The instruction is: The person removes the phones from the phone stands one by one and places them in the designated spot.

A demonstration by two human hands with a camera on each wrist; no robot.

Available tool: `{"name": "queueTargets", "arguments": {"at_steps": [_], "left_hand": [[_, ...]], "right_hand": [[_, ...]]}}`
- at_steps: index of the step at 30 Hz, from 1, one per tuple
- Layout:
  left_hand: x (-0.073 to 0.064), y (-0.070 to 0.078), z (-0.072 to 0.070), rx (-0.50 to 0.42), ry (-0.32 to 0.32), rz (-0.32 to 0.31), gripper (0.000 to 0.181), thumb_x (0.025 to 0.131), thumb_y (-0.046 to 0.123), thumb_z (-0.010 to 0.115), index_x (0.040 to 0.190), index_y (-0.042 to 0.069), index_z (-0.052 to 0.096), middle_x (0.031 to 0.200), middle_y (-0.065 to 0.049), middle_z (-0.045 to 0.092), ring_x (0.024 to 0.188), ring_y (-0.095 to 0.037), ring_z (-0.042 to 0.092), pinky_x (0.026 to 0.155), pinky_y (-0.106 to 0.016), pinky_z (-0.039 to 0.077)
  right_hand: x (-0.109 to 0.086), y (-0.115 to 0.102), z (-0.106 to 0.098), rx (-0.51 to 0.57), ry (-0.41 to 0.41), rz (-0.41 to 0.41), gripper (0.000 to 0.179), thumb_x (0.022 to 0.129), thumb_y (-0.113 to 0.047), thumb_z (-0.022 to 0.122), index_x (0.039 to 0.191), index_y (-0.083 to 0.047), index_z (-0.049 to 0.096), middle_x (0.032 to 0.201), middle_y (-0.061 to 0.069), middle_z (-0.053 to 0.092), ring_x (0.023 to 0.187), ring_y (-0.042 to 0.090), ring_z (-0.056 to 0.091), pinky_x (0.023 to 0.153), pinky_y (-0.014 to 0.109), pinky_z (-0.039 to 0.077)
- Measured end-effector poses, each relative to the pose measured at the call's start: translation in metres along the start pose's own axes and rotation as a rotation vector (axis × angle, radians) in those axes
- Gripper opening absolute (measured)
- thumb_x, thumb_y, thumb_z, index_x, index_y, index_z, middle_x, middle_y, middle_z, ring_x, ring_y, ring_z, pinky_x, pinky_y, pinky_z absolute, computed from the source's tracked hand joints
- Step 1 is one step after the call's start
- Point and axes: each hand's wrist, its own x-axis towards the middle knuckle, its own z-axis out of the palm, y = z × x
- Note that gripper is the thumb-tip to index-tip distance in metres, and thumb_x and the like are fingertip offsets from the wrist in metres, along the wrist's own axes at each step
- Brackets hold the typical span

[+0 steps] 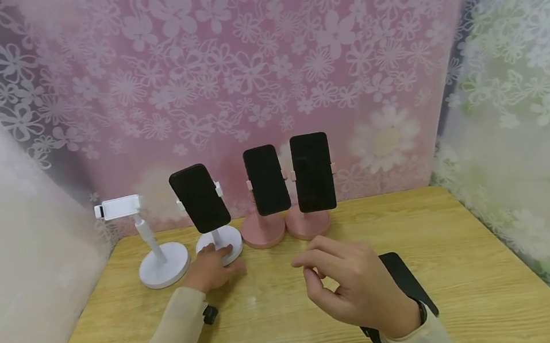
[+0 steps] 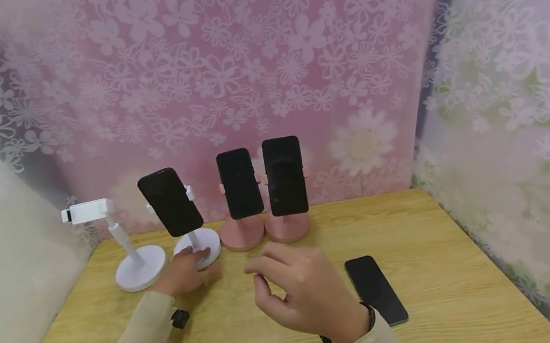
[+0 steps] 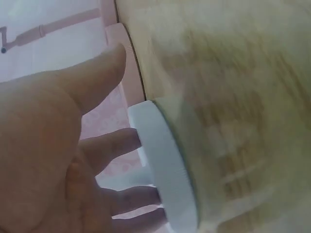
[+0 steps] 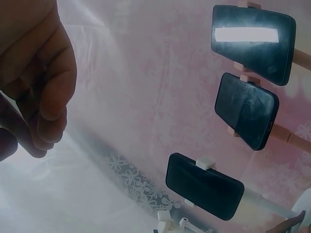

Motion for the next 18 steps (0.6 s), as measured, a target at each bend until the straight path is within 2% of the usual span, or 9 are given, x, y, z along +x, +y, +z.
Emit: {"name": "queueTargets", "arguments": {"at_steps": [3, 6, 13, 18], "left_hand": [[-0.004, 0.003, -0.001, 0.019, -0.015, 0.005, 0.073, 0.095, 0.059, 0.067, 0.149, 0.012, 0.056, 0.151, -0.038, 0.041, 0.14, -0.057, 0.04, 0.107, -0.066, 0.041], [-0.014, 0.004, -0.001, 0.046, -0.021, 0.01, 0.074, 0.093, 0.061, 0.069, 0.147, 0.012, 0.058, 0.147, -0.038, 0.046, 0.136, -0.055, 0.045, 0.105, -0.065, 0.044], [-0.04, 0.024, -0.009, 0.116, -0.012, 0.059, 0.07, 0.086, 0.059, 0.076, 0.138, 0.013, 0.067, 0.13, -0.035, 0.058, 0.116, -0.054, 0.057, 0.096, -0.059, 0.051], [-0.057, 0.032, -0.006, 0.109, -0.023, 0.041, 0.067, 0.083, 0.062, 0.078, 0.135, 0.02, 0.071, 0.136, -0.031, 0.055, 0.116, -0.048, 0.056, 0.092, -0.056, 0.053]], "right_hand": [[0.0, 0.0, -0.002, -0.01, 0.002, 0.004, 0.021, 0.098, -0.01, 0.053, 0.099, -0.013, 0.073, 0.082, -0.007, 0.061, 0.059, 0.0, 0.046, 0.053, 0.006, 0.034], [0.0, -0.001, 0.0, -0.011, 0.005, 0.001, 0.021, 0.099, -0.011, 0.052, 0.099, -0.013, 0.073, 0.082, -0.007, 0.062, 0.06, 0.0, 0.047, 0.054, 0.006, 0.034], [0.002, -0.002, -0.001, -0.014, -0.01, 0.011, 0.023, 0.1, -0.012, 0.051, 0.099, -0.013, 0.073, 0.081, -0.007, 0.06, 0.058, 0.0, 0.044, 0.053, 0.006, 0.032], [0.0, -0.002, -0.001, -0.018, -0.022, 0.034, 0.021, 0.096, -0.009, 0.053, 0.1, -0.014, 0.074, 0.081, -0.008, 0.06, 0.058, 0.0, 0.044, 0.053, 0.006, 0.033]]}}
